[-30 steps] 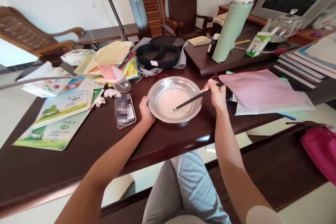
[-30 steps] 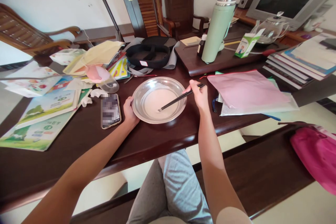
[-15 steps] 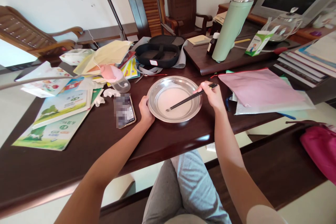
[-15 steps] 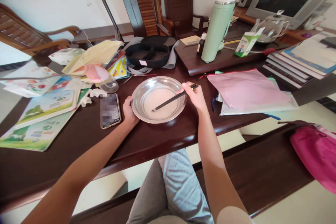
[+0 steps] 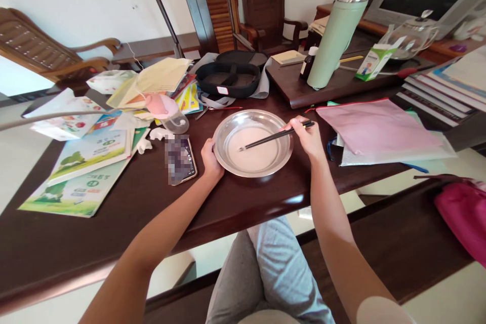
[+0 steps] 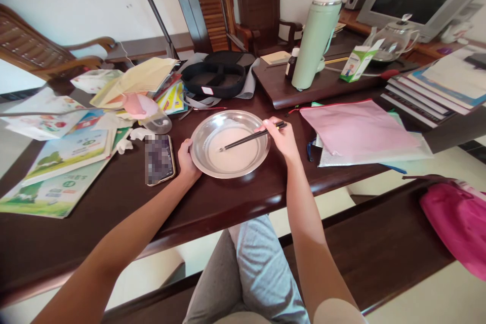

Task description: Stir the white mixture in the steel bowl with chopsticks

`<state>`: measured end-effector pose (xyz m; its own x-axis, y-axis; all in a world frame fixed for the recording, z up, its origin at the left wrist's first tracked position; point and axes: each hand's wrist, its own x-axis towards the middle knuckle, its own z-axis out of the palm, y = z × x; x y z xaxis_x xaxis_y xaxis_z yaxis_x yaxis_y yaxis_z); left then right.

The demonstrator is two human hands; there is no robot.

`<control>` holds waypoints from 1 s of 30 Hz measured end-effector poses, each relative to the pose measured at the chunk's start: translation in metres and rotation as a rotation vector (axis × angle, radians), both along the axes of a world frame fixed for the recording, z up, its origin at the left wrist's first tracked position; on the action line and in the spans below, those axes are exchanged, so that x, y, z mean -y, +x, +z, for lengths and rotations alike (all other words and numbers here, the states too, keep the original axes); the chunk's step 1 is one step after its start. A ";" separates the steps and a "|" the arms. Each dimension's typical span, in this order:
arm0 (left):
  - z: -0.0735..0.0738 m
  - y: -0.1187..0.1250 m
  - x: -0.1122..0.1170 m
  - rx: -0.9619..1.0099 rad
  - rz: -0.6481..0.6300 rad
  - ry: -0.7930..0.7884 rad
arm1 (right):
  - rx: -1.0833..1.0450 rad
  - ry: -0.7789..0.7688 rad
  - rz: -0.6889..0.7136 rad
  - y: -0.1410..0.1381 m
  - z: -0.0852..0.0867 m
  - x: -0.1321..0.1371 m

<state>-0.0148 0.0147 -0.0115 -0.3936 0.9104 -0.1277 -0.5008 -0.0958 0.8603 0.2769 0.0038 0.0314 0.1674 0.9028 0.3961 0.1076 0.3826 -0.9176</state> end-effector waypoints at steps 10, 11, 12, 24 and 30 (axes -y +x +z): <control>0.002 0.000 0.001 -0.004 -0.003 -0.006 | -0.022 0.000 0.005 0.001 -0.001 0.001; 0.003 0.001 0.001 0.003 -0.001 -0.007 | -0.012 0.001 0.015 0.001 -0.001 0.001; 0.003 0.001 0.002 0.010 0.001 -0.009 | -0.009 0.007 0.003 0.001 -0.001 0.000; 0.001 0.001 0.000 0.032 0.009 -0.006 | 0.011 -0.001 -0.007 0.002 -0.001 0.000; -0.001 0.000 0.000 0.032 0.006 0.000 | -0.064 0.038 -0.138 0.007 -0.002 -0.002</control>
<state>-0.0147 0.0150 -0.0122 -0.3943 0.9081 -0.1407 -0.5279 -0.0985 0.8436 0.2841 0.0053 0.0290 0.3145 0.8544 0.4136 0.1031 0.4025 -0.9096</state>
